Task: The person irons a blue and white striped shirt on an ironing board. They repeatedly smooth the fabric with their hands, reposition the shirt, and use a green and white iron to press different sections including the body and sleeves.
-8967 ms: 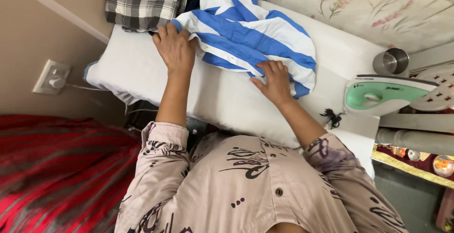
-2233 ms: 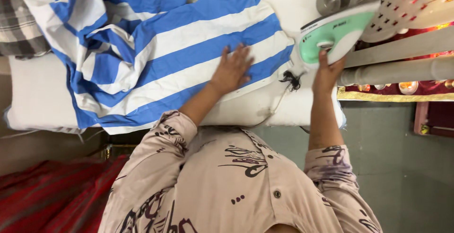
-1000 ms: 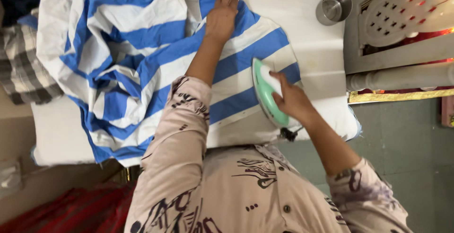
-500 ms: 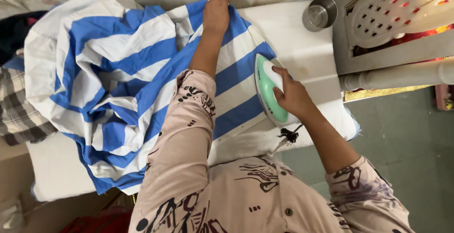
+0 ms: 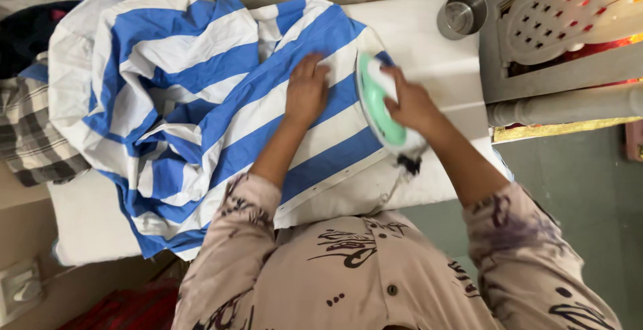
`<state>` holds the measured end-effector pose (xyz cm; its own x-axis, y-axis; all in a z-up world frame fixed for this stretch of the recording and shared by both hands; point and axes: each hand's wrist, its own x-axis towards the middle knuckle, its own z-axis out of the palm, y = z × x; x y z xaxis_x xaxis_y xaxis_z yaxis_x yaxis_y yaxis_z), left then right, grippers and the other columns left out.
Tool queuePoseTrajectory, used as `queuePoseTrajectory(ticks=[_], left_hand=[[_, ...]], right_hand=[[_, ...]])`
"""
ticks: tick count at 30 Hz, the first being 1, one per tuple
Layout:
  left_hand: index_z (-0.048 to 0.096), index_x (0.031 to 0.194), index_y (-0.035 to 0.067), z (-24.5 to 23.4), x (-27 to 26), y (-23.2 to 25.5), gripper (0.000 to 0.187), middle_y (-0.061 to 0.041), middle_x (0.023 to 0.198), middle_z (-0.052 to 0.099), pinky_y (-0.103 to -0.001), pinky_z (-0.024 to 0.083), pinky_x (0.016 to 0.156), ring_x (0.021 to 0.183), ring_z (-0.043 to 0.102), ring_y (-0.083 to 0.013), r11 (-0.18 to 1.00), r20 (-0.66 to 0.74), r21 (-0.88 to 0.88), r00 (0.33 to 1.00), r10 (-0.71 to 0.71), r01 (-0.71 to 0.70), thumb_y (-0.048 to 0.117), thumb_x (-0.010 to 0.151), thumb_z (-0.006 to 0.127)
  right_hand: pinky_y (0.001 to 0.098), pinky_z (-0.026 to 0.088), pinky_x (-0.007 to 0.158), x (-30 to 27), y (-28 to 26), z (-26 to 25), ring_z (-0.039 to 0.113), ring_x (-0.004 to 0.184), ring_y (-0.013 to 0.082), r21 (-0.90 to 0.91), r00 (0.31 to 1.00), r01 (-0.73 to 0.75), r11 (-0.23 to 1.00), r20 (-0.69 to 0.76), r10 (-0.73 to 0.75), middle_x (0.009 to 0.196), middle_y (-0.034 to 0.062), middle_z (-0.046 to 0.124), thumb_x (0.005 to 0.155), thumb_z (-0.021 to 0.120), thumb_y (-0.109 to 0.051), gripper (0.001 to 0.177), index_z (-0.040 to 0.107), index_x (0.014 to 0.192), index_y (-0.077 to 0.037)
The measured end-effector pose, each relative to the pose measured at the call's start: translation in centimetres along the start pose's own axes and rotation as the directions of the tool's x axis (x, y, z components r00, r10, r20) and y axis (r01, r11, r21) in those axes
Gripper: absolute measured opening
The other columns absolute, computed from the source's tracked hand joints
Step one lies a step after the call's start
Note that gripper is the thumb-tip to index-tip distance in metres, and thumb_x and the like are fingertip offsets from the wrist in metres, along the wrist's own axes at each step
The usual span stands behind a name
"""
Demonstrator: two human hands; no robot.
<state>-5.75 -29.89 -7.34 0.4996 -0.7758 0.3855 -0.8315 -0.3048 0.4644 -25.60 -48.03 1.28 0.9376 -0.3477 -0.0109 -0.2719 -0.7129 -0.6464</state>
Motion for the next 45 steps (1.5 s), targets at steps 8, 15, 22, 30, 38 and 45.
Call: queuePoseTrajectory(ticks=[8,15,22,30,38,45], left_hand=[[0.04,0.156,0.0,-4.6,-8.4,-5.9,0.079,-0.02,0.165,0.033,-0.065,0.011,0.122,0.155,0.024,-0.034,0.874,0.081,0.431,0.956,-0.283,0.223,0.049,0.097,0.06],[0.034,0.161,0.004,-6.7,-10.8,-10.1,0.081,-0.014,0.17,0.025,-0.064,0.012,0.123,0.157,0.019,-0.0312,0.849,0.026,0.432,0.937,-0.348,0.303,0.053,0.1,0.057],[0.031,0.162,0.007,-6.9,-10.9,-10.6,0.083,-0.012,0.171,0.022,-0.063,0.012,0.123,0.158,0.017,-0.03,0.871,0.06,0.396,0.938,-0.341,0.292,0.051,0.098,0.06],[0.033,0.161,0.009,-8.3,-11.2,-9.6,0.081,-0.01,0.17,0.024,-0.058,0.012,0.125,0.157,0.021,-0.0269,0.849,0.095,0.426,0.918,-0.385,0.312,0.047,0.095,0.062],[0.036,0.158,0.009,-9.3,-11.9,-9.9,0.089,-0.011,0.167,0.03,-0.055,0.018,0.124,0.154,0.028,-0.025,0.869,0.119,0.375,0.913,-0.391,0.323,0.037,0.084,0.077],[0.037,0.157,0.007,-9.6,-12.9,-10.8,0.092,-0.013,0.165,0.032,-0.048,0.023,0.122,0.152,0.031,-0.0268,0.871,0.113,0.36,0.911,-0.397,0.335,0.031,0.079,0.081]], right_hand=[[0.0516,0.056,0.079,4.6,0.6,1.2,0.071,0.079,0.0455,-0.065,0.993,-0.117,0.991,-0.004,0.117,0.087,0.026,0.071,0.091,0.066,-0.014,0.062,0.039,0.147,-0.015],[0.0497,0.057,0.071,4.7,-0.5,1.5,0.072,0.074,0.0422,-0.009,0.991,-0.063,0.998,0.116,0.064,0.085,0.0251,0.071,0.093,0.065,-0.014,0.062,0.037,0.149,-0.014],[0.0526,0.054,0.071,0.6,-1.8,5.1,0.069,0.078,0.0473,-0.114,0.987,0.12,0.986,0.116,-0.107,0.088,0.0284,0.071,0.089,0.07,-0.012,0.066,0.04,0.148,-0.014],[0.043,0.059,0.061,10.0,-5.7,4.6,0.071,0.059,0.0299,0.058,0.989,-0.095,0.994,0.119,0.088,0.081,0.0186,0.071,0.094,0.062,-0.006,0.06,0.038,0.148,-0.012],[0.0542,0.055,0.078,1.0,-7.3,8.1,0.069,0.086,0.0492,-0.082,0.956,0.111,0.99,0.28,-0.084,0.094,0.0299,0.071,0.089,0.069,-0.014,0.066,0.04,0.148,-0.019],[0.0498,0.059,0.079,9.9,-10.9,8.7,0.076,0.079,0.0455,0.021,0.962,-0.118,0.993,0.251,0.109,0.092,0.0263,0.072,0.092,0.062,-0.015,0.062,0.039,0.15,-0.018]])
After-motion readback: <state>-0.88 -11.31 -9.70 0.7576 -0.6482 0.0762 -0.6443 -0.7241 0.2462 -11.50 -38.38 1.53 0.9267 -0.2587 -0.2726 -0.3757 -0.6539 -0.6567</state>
